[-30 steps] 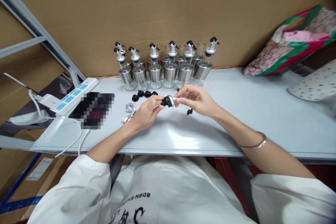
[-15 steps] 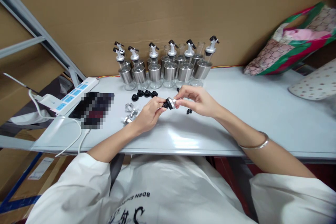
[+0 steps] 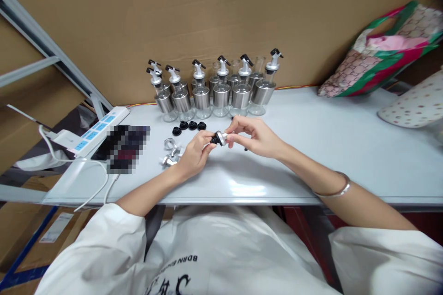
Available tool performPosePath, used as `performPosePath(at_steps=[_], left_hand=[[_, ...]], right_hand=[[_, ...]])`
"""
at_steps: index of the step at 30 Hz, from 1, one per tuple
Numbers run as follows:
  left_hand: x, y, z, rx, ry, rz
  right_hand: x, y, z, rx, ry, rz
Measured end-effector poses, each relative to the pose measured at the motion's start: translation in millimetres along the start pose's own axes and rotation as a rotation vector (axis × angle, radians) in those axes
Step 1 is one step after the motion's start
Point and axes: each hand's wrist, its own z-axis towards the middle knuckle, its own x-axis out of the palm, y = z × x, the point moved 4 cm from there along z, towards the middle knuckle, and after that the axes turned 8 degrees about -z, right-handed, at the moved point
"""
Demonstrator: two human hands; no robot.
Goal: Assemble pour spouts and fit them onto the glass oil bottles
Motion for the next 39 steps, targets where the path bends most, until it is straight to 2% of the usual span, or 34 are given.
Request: performPosePath(at_steps=[6,11,17,25,31,35,39], left_hand=[[7.2,7.3,-6.3,-0.062,-0.075,-0.089],[8.1,4.2,-3.5,-0.171,-0.127,-0.105],[10.2,4.8,-2.8,-0.380,-0.099,-0.202],[10.4,13.3,-7.0,-0.571,-0.067,-0.379],[12.6,16.9,-6.6,-0.730,-0.090,-0.519],[17.1,15.6,-4.5,-0.776,-0.006,-0.677],[16.7,14.2,-2.9,-0.786,-0.022,-0.746]], right_hand=[[3.1,-5.4,2.8,0.029,-0.018,0.043],[-3.0,-1.2,4.7,-0.067,-0.200,-0.268],[12.1,-7.1,2.3,0.159,0.017,-0.094],[13.3,-15.2,3.9,0.172,-0.026,-0.129],[11.8,-11.7,4.2,0.125,-0.067,-0.135],[13.7,-10.4,4.1,0.122,-0.052,-0.113],[15.1,-10.1,3.9,0.133,-0.027,-0.089]])
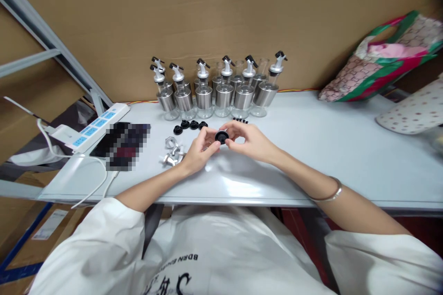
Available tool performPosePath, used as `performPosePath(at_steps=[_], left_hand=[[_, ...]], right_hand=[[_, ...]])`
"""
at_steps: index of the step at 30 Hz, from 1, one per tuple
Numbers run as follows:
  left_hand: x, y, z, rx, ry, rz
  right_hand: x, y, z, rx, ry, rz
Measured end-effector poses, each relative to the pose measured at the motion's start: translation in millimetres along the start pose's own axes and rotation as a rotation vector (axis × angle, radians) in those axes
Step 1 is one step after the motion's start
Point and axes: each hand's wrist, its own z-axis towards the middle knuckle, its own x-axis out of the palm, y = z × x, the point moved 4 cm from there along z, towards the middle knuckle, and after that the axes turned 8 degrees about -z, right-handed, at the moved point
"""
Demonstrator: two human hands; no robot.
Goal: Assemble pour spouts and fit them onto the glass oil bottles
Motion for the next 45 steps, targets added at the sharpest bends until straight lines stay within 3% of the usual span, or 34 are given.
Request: performPosePath(at_steps=[14,23,34,45], left_hand=[[-2.3,4.3,0.1,-0.057,-0.021,-0.040],[-1.7,1.7,-1.2,-0.017,0.001,0.092],[-0.3,-0.6,-5.2,0.005,0.010,0.237],[-1.1,-2.0,-4.5,0.104,0.006,0.206]], right_hand=[[5.3,-4.1,-1.6,0.028,0.100,-0.019],[10.0,1.6,-5.9,-0.055,0.162,-0.121],[10.1,8.5,-7.4,-0.099,0.117,-0.189],[8.9,9.5,-7.6,-0.108,0.055,-0.145]])
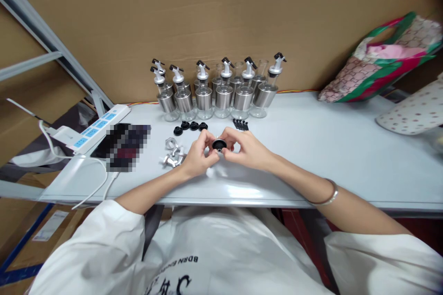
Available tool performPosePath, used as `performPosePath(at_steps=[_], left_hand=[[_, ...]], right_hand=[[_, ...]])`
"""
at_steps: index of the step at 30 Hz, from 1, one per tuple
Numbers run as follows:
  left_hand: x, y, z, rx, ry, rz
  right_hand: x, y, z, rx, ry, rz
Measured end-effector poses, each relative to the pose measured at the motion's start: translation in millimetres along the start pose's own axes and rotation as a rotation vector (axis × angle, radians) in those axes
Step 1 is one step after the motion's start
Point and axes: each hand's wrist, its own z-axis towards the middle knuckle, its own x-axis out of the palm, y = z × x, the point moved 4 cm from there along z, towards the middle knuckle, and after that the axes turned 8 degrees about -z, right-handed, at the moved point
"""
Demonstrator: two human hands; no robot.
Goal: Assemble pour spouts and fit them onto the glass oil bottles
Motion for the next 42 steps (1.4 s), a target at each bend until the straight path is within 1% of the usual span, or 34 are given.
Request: performPosePath(at_steps=[4,11,17,20,24,30,33,38,42], left_hand=[[-3.1,4.9,1.7,0.026,-0.031,-0.025],[-3.0,8.0,0.3,0.009,-0.012,-0.072],[-3.9,8.6,2.2,0.017,-0.016,-0.100],[-2.9,6.1,2.2,0.031,-0.007,-0.074],[-2.8,3.0,0.9,0.068,-0.028,-0.017],[-4.1,6.2,1.0,0.082,-0.059,0.049],[-4.4,4.8,1.6,0.136,-0.069,0.078],[-6.0,-1.2,1.1,0.200,-0.111,0.112],[-4.6,-6.4,0.3,0.241,-0.082,0.098]], right_hand=[[0.3,-8.6,3.1,0.042,0.035,0.050],[-6.4,-8.1,4.2,0.035,-0.026,0.011],[-6.7,-6.1,3.9,0.067,-0.027,0.049],[-5.7,-5.6,3.1,0.072,-0.014,0.061],[-5.2,-6.1,2.0,0.094,-0.026,0.073],[-5.1,-11.5,3.5,0.089,-0.016,0.114],[-6.7,-11.9,4.9,0.045,-0.043,0.125],[-10.3,-7.0,4.8,-0.017,-0.149,0.127],[-11.9,-4.9,2.3,-0.043,-0.213,0.120]])
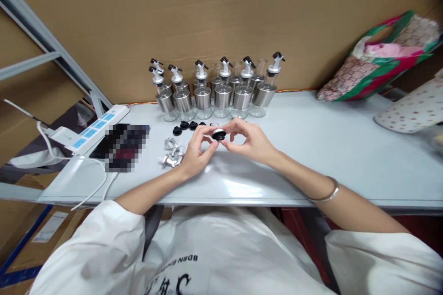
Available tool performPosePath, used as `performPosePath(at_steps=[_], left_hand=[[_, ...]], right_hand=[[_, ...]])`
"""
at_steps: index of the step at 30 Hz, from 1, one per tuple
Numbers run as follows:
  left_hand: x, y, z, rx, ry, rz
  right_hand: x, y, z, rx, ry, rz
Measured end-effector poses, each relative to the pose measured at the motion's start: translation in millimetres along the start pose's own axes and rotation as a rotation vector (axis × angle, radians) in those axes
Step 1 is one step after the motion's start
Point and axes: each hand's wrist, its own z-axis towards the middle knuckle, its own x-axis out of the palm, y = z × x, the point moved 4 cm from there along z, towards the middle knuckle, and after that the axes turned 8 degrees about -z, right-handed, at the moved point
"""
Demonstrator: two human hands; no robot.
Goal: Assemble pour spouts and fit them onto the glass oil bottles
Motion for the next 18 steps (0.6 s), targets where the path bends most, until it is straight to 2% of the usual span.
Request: performPosePath(at_steps=[10,18], left_hand=[[-2.0,7.0,0.3,0.038,0.050,0.078],[-1.6,0.7,2.7,0.044,0.065,0.039]], right_hand=[[1.4,-15.2,0.8,0.118,0.031,0.123],[0.2,-11.8,2.1,0.143,0.090,0.192]])
